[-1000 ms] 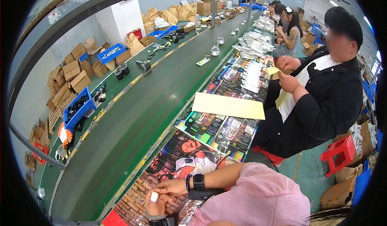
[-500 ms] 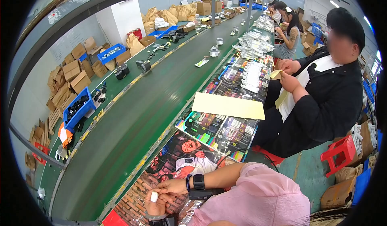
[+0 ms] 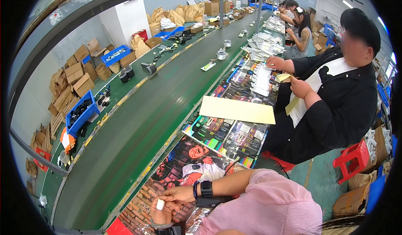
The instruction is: Manually assemble and inspect small electronic components on a factory production line.
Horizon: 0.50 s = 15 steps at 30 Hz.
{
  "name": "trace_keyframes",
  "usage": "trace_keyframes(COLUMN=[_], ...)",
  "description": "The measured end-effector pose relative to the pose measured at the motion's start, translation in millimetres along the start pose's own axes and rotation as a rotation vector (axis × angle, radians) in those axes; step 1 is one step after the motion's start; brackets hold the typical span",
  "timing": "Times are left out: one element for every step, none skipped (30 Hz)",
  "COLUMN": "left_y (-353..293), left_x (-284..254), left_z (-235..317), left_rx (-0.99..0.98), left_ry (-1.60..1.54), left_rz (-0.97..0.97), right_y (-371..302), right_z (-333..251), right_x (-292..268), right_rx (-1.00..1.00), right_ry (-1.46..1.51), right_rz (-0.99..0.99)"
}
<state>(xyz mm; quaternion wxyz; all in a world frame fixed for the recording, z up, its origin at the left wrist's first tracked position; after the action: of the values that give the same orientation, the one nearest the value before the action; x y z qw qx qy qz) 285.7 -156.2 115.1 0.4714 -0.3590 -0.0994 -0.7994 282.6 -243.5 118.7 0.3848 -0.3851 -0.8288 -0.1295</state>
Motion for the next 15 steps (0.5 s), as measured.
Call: trace_keyframes(left_y=[0.0,0.1,0.4,0.5,0.4,0.2,0.1,0.2,0.3,0.3,0.3,0.3,0.3,0.2,0.2], left_x=[0.5,0.5,0.0,-0.5,-0.1,1.3,2.9,3.8,5.2,6.4,5.0,2.1,0.5,-0.1,-0.7], left_z=[0.7,1.0,1.0,1.0,1.4,1.9,2.4,3.0,3.7,3.8,3.2,2.1,1.4,0.9,0.5], left_rx=[0.002,0.002,0.003,0.005,0.005,0.001,-0.003,-0.003,-0.002,-0.001,-0.001,0.0,0.001,0.001,-0.003], left_ry=[0.007,0.009,0.014,0.016,0.015,0.011,0.007,0.007,-0.002,-0.011,-0.011,-0.001,0.01,0.01,0.011], left_rz=[0.007,0.008,0.009,0.009,0.008,0.005,0.002,0.002,-0.009,-0.019,-0.019,-0.017,-0.015,-0.014,-0.009], right_y=[-0.6,-1.0,-1.2,-0.7,-0.4,0.0,0.1,0.3,0.8,1.1,1.4,1.6,1.6,1.6,1.5], right_z=[-1.8,-3.3,-3.8,-3.7,-3.6,-3.2,-2.9,-2.6,-2.4,-1.8,-1.1,-0.5,-0.4,-0.3,0.3], right_x=[1.4,2.4,2.5,2.6,2.9,2.8,2.7,2.7,2.4,1.7,1.0,0.3,0.3,0.2,0.0], right_rx=[-0.004,-0.008,-0.009,-0.013,-0.017,-0.018,-0.017,-0.018,-0.018,-0.013,-0.008,-0.008,-0.013,-0.017,-0.017], right_ry=[-0.006,-0.012,-0.011,-0.007,-0.003,-0.003,0.005,0.013,0.013,0.013,0.013,0.013,0.014,0.015,0.016], right_rz=[-0.005,-0.01,-0.012,-0.017,-0.022,-0.022,-0.021,-0.019,-0.019,-0.017,-0.015,-0.015,-0.02,-0.025,-0.025])
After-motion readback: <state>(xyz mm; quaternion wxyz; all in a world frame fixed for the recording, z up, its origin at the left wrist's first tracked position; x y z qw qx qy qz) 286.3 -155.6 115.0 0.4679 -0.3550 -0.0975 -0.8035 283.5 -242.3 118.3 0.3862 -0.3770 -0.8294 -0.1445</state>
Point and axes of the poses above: each hand's wrist, its own y-axis towards the middle knuckle, its own x-axis out of the palm, z = x × y, the point moved 7 cm from there along y, towards the middle knuckle, and after that the axes turned 9 degrees about -x, right-handed, at the moved point
